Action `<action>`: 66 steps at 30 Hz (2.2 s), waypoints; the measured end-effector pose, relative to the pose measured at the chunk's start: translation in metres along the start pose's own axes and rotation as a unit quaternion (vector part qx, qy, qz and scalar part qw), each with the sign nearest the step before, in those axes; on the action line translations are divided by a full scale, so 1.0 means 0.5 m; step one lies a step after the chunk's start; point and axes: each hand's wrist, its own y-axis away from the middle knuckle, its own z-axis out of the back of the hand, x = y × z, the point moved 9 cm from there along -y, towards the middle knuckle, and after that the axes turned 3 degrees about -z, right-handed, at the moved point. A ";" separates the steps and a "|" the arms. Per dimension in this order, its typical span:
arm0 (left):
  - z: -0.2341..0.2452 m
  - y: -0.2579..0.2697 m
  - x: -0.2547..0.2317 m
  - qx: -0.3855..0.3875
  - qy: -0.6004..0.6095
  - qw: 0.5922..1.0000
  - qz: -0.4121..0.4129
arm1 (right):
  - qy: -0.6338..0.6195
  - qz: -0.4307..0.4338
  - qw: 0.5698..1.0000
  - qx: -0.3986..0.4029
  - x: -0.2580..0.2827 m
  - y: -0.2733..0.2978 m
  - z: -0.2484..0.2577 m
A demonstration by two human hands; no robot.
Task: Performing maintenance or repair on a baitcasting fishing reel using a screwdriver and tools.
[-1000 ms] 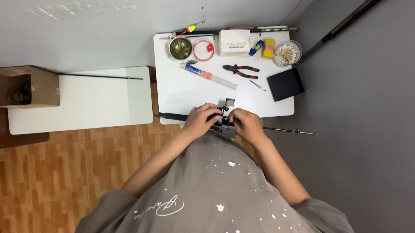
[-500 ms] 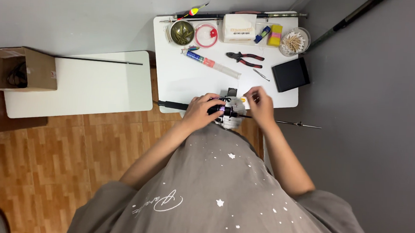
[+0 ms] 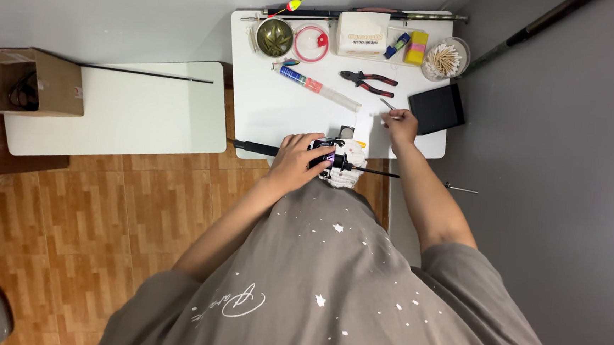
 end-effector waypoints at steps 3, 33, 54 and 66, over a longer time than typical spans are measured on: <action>0.015 0.006 -0.008 -0.016 0.006 1.000 -0.007 | -0.043 -0.005 0.999 -0.014 -0.005 -0.024 -0.017; 0.013 0.044 0.017 -0.023 -0.026 0.999 0.016 | 0.378 0.335 0.859 0.085 0.240 0.134 -0.216; 0.237 -0.121 -0.045 -0.051 -0.202 0.971 -0.116 | 0.325 0.453 0.826 0.086 0.507 0.438 -0.067; 0.181 -0.141 -0.013 0.126 0.087 0.987 -0.040 | -0.231 0.298 0.887 0.265 0.461 0.520 -0.094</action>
